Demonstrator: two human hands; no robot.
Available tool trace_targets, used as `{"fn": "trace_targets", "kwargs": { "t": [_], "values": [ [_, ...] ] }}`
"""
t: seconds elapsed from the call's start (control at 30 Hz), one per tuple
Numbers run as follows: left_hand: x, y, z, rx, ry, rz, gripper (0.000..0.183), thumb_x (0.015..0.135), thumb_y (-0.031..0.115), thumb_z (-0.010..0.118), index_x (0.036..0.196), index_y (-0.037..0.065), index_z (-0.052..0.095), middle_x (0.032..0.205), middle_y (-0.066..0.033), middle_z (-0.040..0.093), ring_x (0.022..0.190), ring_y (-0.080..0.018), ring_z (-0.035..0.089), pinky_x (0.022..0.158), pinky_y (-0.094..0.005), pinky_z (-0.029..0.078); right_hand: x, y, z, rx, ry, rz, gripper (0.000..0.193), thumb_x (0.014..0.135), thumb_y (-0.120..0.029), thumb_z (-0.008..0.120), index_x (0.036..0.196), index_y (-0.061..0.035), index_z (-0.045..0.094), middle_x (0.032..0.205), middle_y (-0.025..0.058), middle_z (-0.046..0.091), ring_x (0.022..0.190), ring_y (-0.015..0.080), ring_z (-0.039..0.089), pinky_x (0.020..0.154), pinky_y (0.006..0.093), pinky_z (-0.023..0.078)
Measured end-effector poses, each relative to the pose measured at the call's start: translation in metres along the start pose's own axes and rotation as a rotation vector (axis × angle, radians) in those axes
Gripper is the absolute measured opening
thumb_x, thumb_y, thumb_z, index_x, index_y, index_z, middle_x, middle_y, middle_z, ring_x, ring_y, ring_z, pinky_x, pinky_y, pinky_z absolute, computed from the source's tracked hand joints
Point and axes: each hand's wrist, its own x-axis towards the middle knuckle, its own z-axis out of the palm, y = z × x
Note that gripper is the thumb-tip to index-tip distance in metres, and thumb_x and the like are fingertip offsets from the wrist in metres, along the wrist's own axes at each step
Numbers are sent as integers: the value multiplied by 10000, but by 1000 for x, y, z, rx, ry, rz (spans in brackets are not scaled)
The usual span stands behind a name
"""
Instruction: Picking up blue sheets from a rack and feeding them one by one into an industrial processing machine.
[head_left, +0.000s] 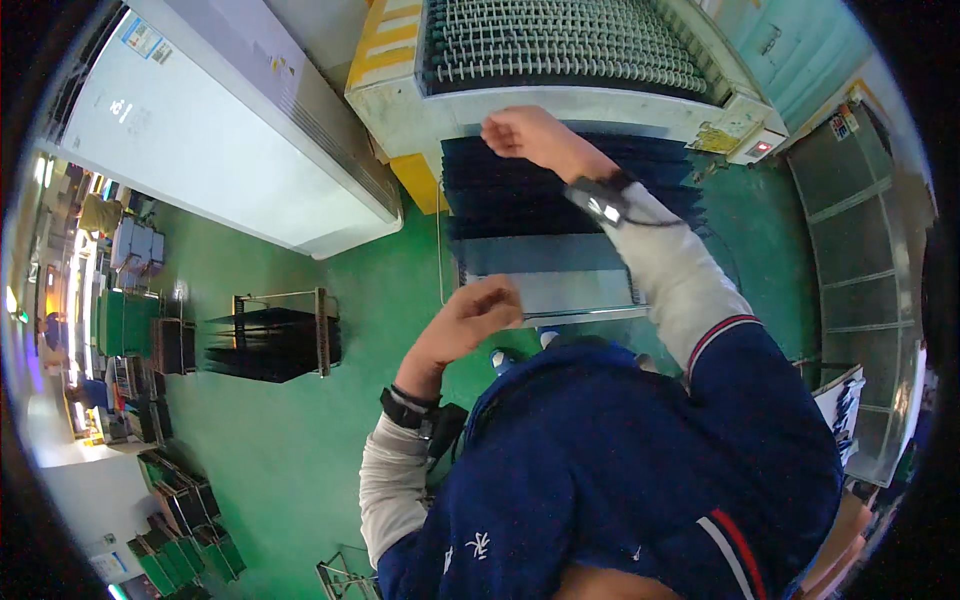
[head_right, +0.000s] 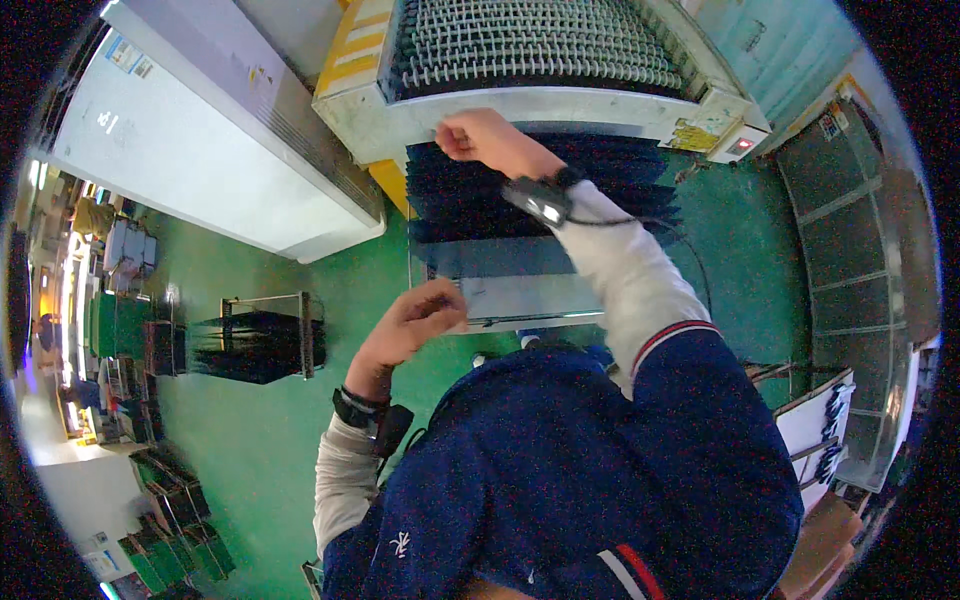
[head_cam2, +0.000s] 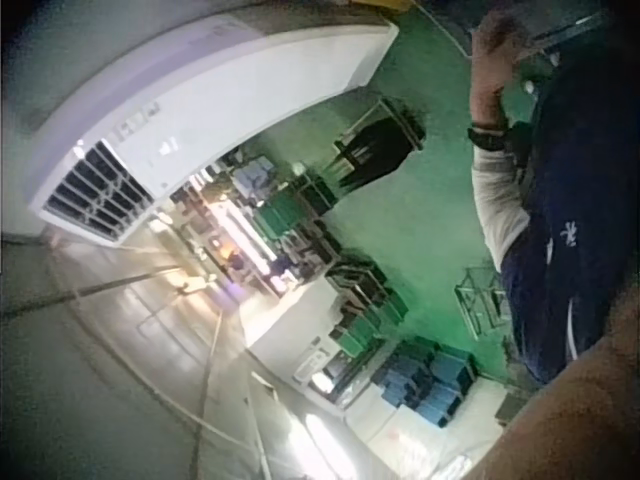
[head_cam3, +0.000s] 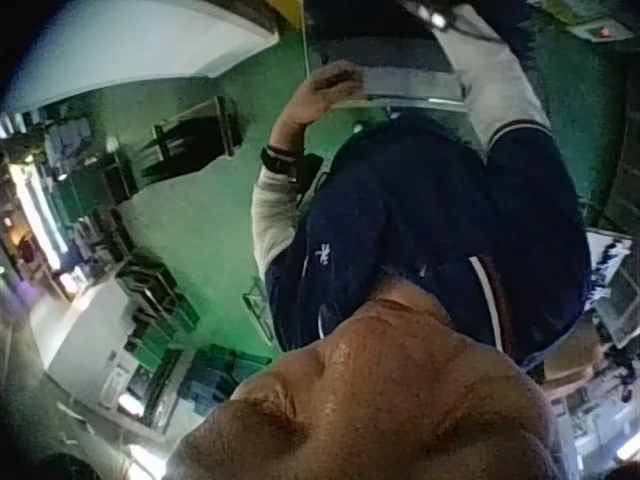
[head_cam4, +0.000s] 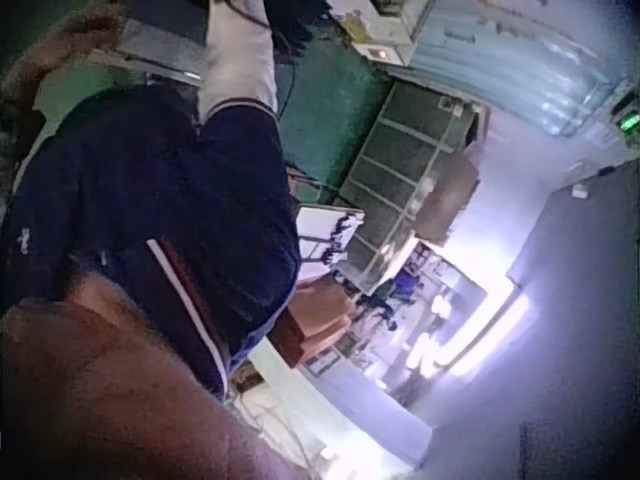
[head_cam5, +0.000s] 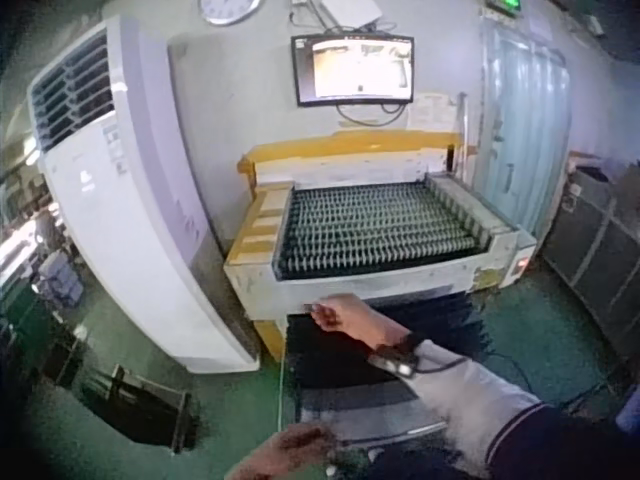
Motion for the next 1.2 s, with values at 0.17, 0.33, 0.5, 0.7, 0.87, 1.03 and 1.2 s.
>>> {"fn": "trace_targets", "kwargs": {
  "t": [0.17,0.33,0.5,0.7,0.87,1.03,1.2],
  "values": [
    [-52,-75,-46,-188,493,-110,50,841,83,536,823,38,548,747,18,513,703,-92,480,696,-233,410,-80,21,-34,-612,-54,-3,232,836,-224,562,771,-4,598,659,44,575,570,120,523,525,261,425],
    [-121,-189,-80,-989,1027,-9,89,864,138,519,815,64,529,664,1,475,645,-132,458,674,-292,418,-135,57,-58,-1133,124,-210,166,793,-163,599,845,-5,596,757,93,603,682,202,583,625,303,461],
    [-198,-325,-89,-1248,1138,-121,110,878,151,485,794,80,491,689,-26,490,655,-172,463,677,-314,428,-151,89,-55,-1361,178,-326,172,777,-226,595,778,-54,579,771,122,575,775,322,567,666,426,445],
    [-213,-400,-62,-1333,1273,-364,115,869,139,463,768,83,456,688,-40,460,621,-180,431,614,-321,402,-131,110,-83,-1608,184,-275,260,804,-311,568,828,-53,598,799,128,588,772,338,558,676,427,443],
    [-215,-399,-44,-1249,1030,-310,124,870,161,454,783,75,471,694,-45,488,616,-197,443,594,-326,395,-141,107,-74,-1575,129,-194,268,781,-324,586,752,-58,611,750,140,612,779,340,576,681,453,446],
    [-202,-388,-51,-1218,1272,-442,199,864,136,464,681,96,399,601,-27,381,541,-174,364,536,-323,333,-136,120,-76,-1722,167,-67,290,779,-350,598,755,-62,614,758,141,618,779,340,596,657,453,465],
    [-206,-393,-59,-1168,1067,-391,212,874,133,440,668,101,402,593,-21,378,527,-178,351,519,-323,329,-131,114,-81,-1659,165,-83,280,762,-336,608,794,-59,635,782,153,625,799,341,598,685,456,461]
  ]
}}
